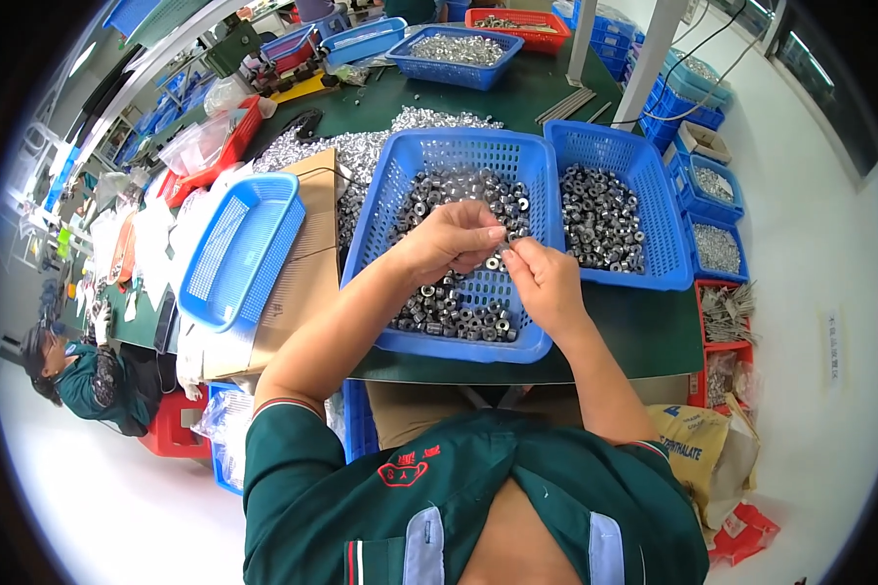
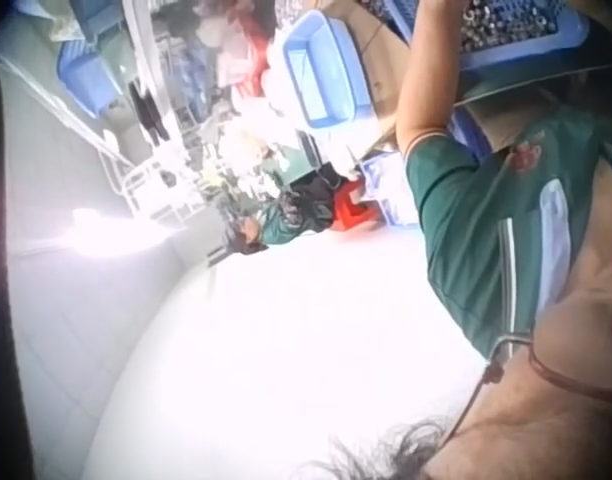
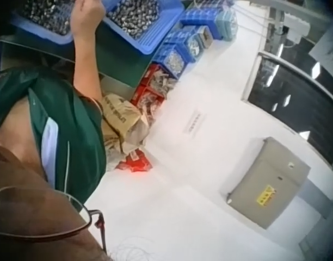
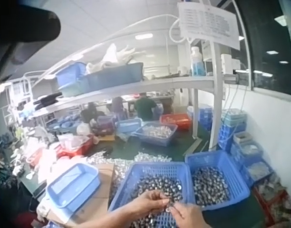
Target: Sorting and inspecting small metal hardware rings at a workbench.
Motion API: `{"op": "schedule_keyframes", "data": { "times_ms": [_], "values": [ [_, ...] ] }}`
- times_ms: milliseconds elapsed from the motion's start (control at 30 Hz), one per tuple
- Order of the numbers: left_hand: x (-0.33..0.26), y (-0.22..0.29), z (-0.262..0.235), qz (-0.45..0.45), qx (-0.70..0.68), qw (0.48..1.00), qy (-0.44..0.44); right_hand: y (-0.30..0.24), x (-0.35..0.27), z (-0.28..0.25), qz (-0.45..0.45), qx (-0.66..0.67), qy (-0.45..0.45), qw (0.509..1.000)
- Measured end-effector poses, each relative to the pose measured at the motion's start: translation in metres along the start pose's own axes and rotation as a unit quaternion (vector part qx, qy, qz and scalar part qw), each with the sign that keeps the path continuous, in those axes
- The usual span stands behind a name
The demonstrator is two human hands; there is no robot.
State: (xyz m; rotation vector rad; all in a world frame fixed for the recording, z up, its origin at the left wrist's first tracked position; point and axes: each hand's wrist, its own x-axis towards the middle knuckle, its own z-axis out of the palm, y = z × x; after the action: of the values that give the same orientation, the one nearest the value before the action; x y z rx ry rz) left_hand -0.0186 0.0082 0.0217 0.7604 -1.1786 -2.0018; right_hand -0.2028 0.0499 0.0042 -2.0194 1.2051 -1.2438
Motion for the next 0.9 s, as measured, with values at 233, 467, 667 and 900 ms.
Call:
{"op": "schedule_keyframes", "data": {
  "times_ms": [233, 467, 667, 900],
  "values": [
    [-0.001, 0.001, -0.01, -0.074, 0.028, 0.997, 0.025, -0.002, 0.003, 0.0, -0.132, -0.133, -0.014, 0.982],
    [0.001, 0.003, -0.003, -0.009, 0.099, 0.995, 0.022, -0.001, 0.001, -0.002, -0.027, -0.085, -0.042, 0.995],
    [-0.002, 0.007, 0.007, 0.046, 0.118, 0.992, 0.028, 0.008, 0.003, -0.005, 0.024, 0.026, -0.042, 0.998],
    [0.01, 0.036, 0.014, 0.024, 0.174, 0.982, 0.07, 0.01, -0.006, -0.001, 0.061, 0.214, 0.095, 0.97]
  ]
}}
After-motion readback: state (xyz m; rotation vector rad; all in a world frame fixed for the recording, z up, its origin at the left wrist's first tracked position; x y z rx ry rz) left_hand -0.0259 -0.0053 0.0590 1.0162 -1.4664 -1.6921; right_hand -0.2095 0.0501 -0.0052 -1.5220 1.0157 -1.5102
